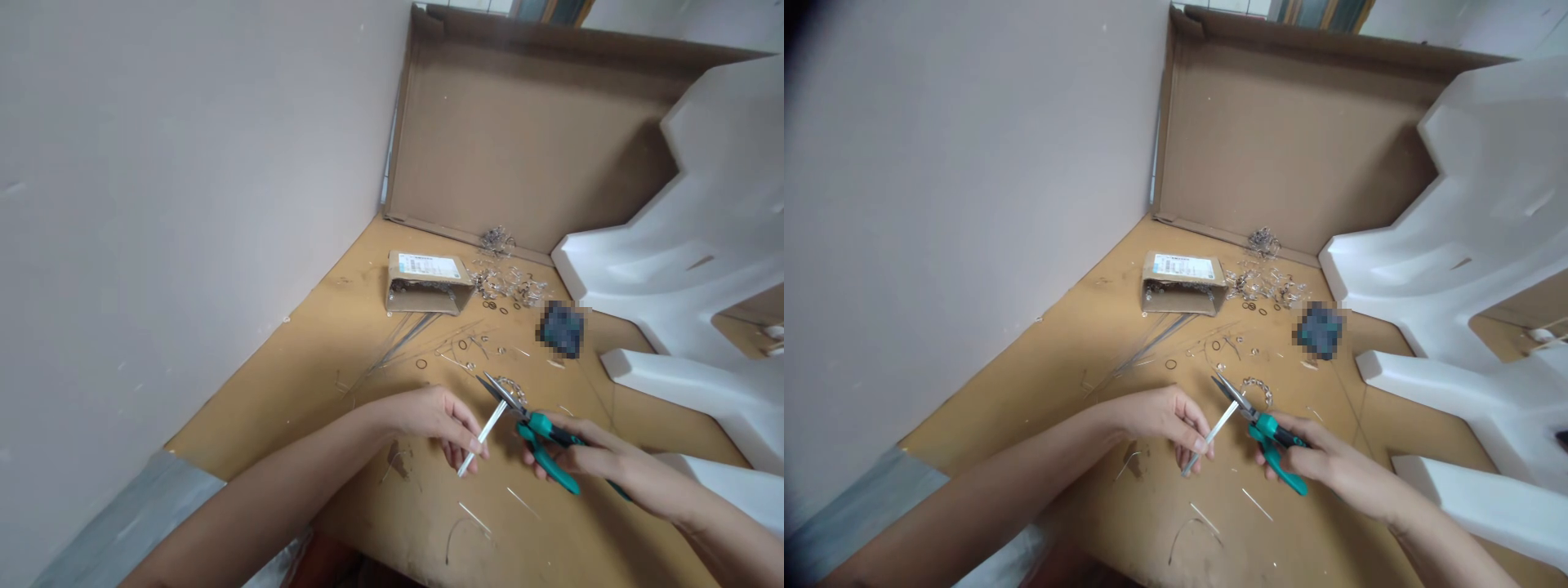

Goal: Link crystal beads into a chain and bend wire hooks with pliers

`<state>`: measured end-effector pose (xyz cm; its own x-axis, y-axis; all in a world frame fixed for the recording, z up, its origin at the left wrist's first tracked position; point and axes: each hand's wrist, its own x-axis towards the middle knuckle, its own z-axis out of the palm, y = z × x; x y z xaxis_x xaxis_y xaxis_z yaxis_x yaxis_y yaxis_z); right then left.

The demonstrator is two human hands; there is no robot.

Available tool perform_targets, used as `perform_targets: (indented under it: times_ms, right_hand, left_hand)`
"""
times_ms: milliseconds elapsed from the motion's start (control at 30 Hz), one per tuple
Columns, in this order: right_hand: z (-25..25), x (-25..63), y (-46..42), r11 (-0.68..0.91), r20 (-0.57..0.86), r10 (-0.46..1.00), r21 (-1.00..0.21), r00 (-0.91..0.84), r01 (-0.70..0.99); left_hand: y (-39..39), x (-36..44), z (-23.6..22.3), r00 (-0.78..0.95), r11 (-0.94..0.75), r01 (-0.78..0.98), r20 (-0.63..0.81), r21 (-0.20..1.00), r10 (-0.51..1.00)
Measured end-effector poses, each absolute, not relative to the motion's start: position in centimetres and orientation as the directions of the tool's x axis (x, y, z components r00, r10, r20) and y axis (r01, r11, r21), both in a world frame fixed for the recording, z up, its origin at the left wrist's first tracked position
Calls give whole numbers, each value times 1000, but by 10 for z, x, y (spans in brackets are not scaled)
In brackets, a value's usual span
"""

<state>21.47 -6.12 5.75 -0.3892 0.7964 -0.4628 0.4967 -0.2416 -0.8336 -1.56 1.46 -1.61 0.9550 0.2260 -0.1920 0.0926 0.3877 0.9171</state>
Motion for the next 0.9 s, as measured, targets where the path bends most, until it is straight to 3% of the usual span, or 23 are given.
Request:
perform_targets:
  times_ms: [900]
  right_hand:
    - [33,203,-64,-289,-515,819,-751,-253,593]
  left_hand:
    - [15,-13,-25,961,386,121,-206,914,185]
